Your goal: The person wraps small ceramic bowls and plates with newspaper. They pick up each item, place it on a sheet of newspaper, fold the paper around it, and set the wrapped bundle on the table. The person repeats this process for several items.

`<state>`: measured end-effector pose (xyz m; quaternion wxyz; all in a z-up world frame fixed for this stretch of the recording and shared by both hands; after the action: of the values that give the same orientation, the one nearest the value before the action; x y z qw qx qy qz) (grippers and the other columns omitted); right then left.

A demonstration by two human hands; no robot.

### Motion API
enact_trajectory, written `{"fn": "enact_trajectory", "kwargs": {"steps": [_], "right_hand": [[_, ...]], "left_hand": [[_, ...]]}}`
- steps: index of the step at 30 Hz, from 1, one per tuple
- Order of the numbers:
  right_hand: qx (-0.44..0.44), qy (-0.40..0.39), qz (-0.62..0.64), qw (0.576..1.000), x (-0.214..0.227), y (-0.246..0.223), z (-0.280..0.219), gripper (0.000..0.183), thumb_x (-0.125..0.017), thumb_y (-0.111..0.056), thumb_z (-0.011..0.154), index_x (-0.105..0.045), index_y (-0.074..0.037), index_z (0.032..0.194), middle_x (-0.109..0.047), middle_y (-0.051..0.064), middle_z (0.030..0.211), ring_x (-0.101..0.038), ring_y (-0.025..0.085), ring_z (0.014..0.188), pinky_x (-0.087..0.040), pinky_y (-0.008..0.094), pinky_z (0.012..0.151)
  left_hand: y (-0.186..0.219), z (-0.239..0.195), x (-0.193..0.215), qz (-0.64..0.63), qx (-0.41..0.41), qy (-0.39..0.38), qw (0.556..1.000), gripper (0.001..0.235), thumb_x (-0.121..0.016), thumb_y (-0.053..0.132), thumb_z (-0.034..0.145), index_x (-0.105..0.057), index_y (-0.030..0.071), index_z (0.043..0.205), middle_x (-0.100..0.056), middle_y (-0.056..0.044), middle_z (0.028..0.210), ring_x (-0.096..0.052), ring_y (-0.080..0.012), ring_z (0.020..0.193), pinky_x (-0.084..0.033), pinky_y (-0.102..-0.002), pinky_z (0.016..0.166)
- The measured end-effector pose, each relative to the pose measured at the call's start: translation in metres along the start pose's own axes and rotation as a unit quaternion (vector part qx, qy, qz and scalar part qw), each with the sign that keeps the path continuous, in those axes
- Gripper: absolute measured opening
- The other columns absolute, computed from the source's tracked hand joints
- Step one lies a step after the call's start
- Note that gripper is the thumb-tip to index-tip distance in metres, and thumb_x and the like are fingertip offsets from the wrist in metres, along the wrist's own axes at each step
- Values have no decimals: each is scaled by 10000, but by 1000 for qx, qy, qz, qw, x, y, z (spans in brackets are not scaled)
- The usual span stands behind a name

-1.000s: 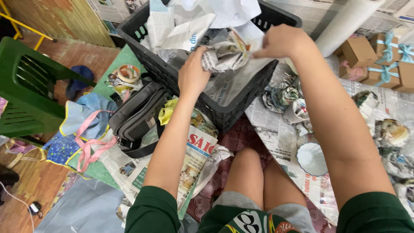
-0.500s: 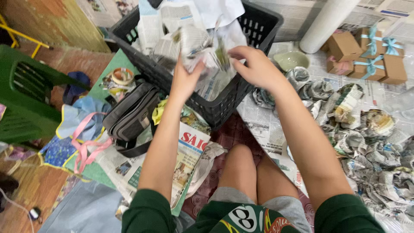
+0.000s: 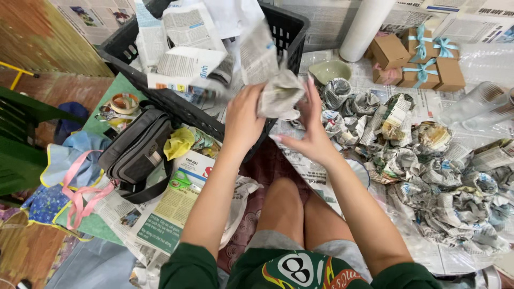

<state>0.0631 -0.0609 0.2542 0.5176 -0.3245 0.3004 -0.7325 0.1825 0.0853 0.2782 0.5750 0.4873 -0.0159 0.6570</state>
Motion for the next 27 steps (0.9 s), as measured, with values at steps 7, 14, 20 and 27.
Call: {"fn": "enact_trajectory", "kwargs": {"steps": [7,14,20,27], "right_hand": [[6,40,-255,966,-3,33,92,680,-787,0,826,-557,-160,1445,-533,136,1550,-546,350,1443,-468,436,1232],[-191,-239,-568,764,-46,94,171,669,-668,-608,864,-624,-142,1342,-610,194,1361,-490,428,1315,-387,543,1093],[-301,-327,-523,727,-76,143,179,819,-380,-758,937,-585,-128,1418,-651,187,1332,-621,367,1225,-413,594,1072],[-329,62,-100,937,-39,143,193,904,-433,-653,923,-237,-16,1533,-594,220,1347,-692,344,1113,-590,505,936]], "left_hand": [[-17,28,32,33,0,-140,990,837,-893,412,737,-522,-12,1355,-573,-204,1336,-526,-376,1262,-366,-516,1064],[-190,73,80,234,60,45,969,919,-895,335,708,-433,56,1451,-551,-250,1424,-484,-451,1349,-374,-608,1055],[-237,92,48,266,202,-199,921,780,-870,378,732,-498,167,1383,-560,-139,1335,-508,-394,1272,-228,-721,1099],[-147,89,50,107,-20,95,989,274,-684,109,902,-666,75,1174,-654,-126,1229,-658,-303,1083,-507,-445,940]]}}
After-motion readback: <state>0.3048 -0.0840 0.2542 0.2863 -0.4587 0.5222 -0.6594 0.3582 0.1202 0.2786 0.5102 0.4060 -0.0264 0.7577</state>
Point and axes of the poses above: each hand's wrist, its own z-axis towards the middle knuckle, its own x-axis out of the back of the hand, y = z × x, the point moved 3 cm from there along z, towards the middle knuckle
